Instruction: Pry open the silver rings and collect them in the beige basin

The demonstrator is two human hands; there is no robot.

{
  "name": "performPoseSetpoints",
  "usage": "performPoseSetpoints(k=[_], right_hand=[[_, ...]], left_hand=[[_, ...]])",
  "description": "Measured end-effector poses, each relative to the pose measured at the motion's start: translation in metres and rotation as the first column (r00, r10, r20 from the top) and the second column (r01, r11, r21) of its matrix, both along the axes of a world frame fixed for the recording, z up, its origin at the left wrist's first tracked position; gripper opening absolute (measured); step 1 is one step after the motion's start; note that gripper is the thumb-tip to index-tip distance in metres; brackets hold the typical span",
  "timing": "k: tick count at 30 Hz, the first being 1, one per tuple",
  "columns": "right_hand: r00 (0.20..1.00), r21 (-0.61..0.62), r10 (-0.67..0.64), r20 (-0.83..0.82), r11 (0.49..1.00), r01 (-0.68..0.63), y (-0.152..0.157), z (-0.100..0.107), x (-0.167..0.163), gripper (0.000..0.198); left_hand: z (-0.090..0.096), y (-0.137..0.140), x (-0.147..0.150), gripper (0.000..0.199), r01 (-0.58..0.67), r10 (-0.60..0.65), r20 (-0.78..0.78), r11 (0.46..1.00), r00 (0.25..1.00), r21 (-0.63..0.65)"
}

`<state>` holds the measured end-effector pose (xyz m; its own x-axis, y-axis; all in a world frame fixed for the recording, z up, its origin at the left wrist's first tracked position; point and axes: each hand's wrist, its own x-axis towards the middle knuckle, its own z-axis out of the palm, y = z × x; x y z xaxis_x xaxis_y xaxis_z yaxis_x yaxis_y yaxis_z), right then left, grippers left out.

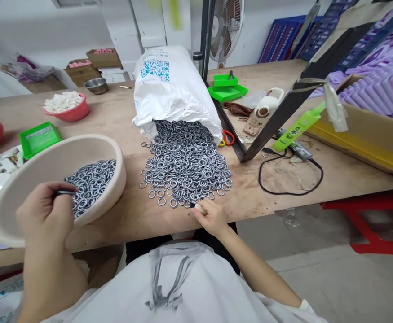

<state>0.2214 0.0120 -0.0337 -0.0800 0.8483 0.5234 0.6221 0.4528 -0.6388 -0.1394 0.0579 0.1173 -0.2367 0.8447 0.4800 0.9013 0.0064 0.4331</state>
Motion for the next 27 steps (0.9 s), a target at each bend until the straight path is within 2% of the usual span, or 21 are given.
performPoseSetpoints(k=[2,3,5,7,8,9,10,11,12,13,16,18,20,24,27], right_hand=[[1.000,-0.016,-0.014,-0.009,1.000,0.014,-0.001,-0.002,0.000,0.023],[1.000,-0.023,-0.022,-0.014,0.999,0.022,-0.001,-0.003,0.001,0.023],[0.999,-0.031,-0.031,-0.020,0.999,0.030,-0.001,-0.003,0.001,0.022],[0.999,-0.032,-0.029,-0.019,0.999,0.028,0.000,-0.002,0.000,0.022],[0.999,-0.032,-0.026,-0.019,0.999,0.025,0.000,-0.002,0.000,0.022],[0.999,-0.030,-0.025,-0.020,0.999,0.024,0.000,-0.001,0.000,0.022],[0.999,-0.028,-0.026,-0.024,0.999,0.026,0.000,-0.001,0.000,0.022],[0.999,-0.027,-0.029,-0.028,0.999,0.028,-0.001,0.000,0.000,0.021],[0.999,-0.027,-0.033,-0.033,0.999,0.032,-0.001,0.000,-0.001,0.021],[0.999,-0.030,-0.038,-0.040,0.999,0.037,-0.002,0.000,-0.001,0.020],[0.997,-0.051,-0.046,-0.062,0.998,0.043,-0.004,0.002,-0.001,0.021],[0.995,-0.073,-0.043,-0.086,0.997,0.037,-0.005,0.003,-0.001,0.021],[0.992,-0.097,-0.040,-0.121,0.995,0.029,-0.004,0.005,-0.001,0.022],[0.980,-0.150,-0.064,-0.188,0.988,0.036,-0.003,0.009,0.001,0.029],[0.976,-0.192,-0.075,-0.207,0.981,0.035,-0.002,0.010,0.003,0.033]], left_hand=[[0.004,0.008,-0.005,0.022,-0.095,0.067,-0.150,0.978,0.986,-0.188],[0.004,0.010,-0.005,0.027,-0.095,0.039,-0.219,0.963,0.975,-0.252],[0.001,0.010,0.005,0.042,0.044,-0.119,-0.291,0.967,0.949,-0.251],[-0.008,0.008,0.026,0.045,0.277,-0.298,-0.285,0.954,0.911,-0.111],[-0.014,0.007,0.039,0.042,0.402,-0.403,-0.250,0.914,0.880,-0.056],[-0.021,0.006,0.054,0.040,0.527,-0.528,-0.208,0.847,0.823,-0.066],[-0.030,0.006,0.070,0.037,0.640,-0.653,-0.180,0.757,0.736,-0.132],[-0.039,0.008,0.085,0.033,0.699,-0.729,-0.174,0.684,0.662,-0.209],[-0.049,0.009,0.098,0.030,0.723,-0.773,-0.183,0.634,0.607,-0.274],[-0.059,0.012,0.110,0.028,0.717,-0.784,-0.197,0.619,0.589,-0.319],[-0.086,0.020,0.132,0.036,0.676,-0.790,-0.194,0.603,0.582,-0.425],[-0.097,0.024,0.139,0.045,0.672,-0.800,-0.171,0.582,0.576,-0.458],[-0.104,0.029,0.144,0.048,0.677,-0.809,-0.148,0.563,0.569,-0.474],[-0.110,0.039,0.147,0.028,0.677,-0.804,-0.091,0.550,0.588,-0.489],[-0.112,0.045,0.144,0.028,0.681,-0.790,-0.039,0.550,0.612,-0.484]])
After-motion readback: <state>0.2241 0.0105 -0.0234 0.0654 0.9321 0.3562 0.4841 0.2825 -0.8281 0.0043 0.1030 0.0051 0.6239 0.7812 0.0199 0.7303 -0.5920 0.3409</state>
